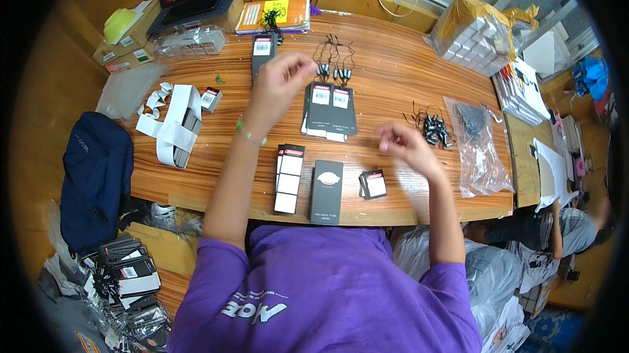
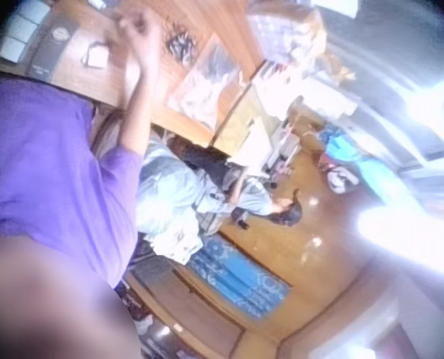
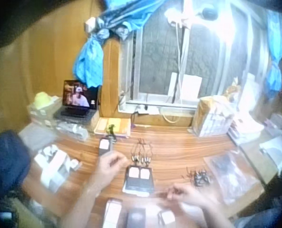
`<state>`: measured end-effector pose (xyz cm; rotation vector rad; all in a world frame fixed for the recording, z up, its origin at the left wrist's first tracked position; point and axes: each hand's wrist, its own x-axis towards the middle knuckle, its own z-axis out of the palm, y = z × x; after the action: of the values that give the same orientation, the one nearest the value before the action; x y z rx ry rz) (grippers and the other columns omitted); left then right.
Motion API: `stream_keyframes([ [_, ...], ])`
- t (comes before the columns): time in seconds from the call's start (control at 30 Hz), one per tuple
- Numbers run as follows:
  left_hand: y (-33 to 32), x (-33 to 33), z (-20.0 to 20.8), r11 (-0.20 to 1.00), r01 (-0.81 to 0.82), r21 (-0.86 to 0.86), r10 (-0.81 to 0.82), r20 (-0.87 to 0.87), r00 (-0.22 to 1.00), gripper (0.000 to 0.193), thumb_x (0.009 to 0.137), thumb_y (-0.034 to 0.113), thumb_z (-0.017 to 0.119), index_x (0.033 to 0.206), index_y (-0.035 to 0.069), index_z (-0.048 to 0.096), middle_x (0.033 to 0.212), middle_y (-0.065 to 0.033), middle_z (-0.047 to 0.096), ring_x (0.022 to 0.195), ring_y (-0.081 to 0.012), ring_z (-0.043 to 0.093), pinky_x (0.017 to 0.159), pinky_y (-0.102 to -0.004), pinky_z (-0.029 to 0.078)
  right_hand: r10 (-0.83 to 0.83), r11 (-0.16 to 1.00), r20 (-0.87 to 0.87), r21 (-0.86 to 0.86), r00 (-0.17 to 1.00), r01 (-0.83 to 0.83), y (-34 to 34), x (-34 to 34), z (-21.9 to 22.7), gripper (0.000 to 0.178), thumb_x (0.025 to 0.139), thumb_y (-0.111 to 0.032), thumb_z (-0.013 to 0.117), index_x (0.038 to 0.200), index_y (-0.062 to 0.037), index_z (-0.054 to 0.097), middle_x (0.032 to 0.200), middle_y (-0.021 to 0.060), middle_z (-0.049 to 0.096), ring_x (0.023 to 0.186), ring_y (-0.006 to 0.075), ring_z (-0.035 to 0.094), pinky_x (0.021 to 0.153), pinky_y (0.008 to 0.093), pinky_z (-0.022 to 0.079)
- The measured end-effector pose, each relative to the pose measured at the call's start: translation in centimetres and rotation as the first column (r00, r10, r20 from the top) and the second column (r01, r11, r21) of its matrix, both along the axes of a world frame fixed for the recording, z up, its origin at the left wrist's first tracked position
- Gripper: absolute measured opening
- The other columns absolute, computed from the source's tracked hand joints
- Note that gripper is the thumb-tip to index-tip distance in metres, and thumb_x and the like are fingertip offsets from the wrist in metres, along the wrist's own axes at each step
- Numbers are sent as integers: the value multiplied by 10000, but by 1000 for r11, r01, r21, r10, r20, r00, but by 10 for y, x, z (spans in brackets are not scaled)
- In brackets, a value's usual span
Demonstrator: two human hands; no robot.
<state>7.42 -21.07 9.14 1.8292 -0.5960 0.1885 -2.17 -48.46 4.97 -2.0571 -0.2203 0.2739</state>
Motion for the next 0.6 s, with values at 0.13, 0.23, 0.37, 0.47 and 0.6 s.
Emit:
stream_keyframes([
  [0.13,-6,-66,18,820,189,541,-309,139,941,308,735,304,671,886,38,626,871,-60,613,894,-216,527,816,-337,393,-13,989,42,-149,999,19,2,-54,-6,342,722,-142,704,1028,-31,601,837,50,518,739,150,511,664,273,436],
  [0.23,-8,-82,11,679,192,709,-345,77,935,496,642,408,717,967,49,613,942,-64,609,984,-244,497,882,-365,354,28,972,244,-232,969,31,7,-62,-16,376,684,-162,718,1023,-35,616,826,95,527,748,216,536,661,313,450],
  [0.37,-3,-88,-7,606,219,764,-324,-14,946,674,569,450,749,1080,50,568,1019,-63,578,1058,-241,449,913,-370,317,-59,981,212,-166,975,96,7,-62,-23,351,669,-128,728,992,-32,632,816,86,530,732,206,531,649,307,447],
  [0.47,2,-95,-16,596,208,776,-292,-32,956,651,565,439,756,1072,68,587,1078,-57,538,1084,-244,420,933,-390,292,-157,986,98,-33,983,161,11,-64,-24,329,664,-93,737,972,-28,640,799,67,523,697,172,514,621,282,440],
  [0.6,-1,-97,-20,653,158,741,-267,30,963,586,569,405,757,1046,95,617,1076,-37,518,1059,-255,416,932,-411,288,-243,962,-35,119,969,246,4,-62,-33,275,701,-45,721,965,-22,647,710,-8,501,621,72,442,567,213,396],
])
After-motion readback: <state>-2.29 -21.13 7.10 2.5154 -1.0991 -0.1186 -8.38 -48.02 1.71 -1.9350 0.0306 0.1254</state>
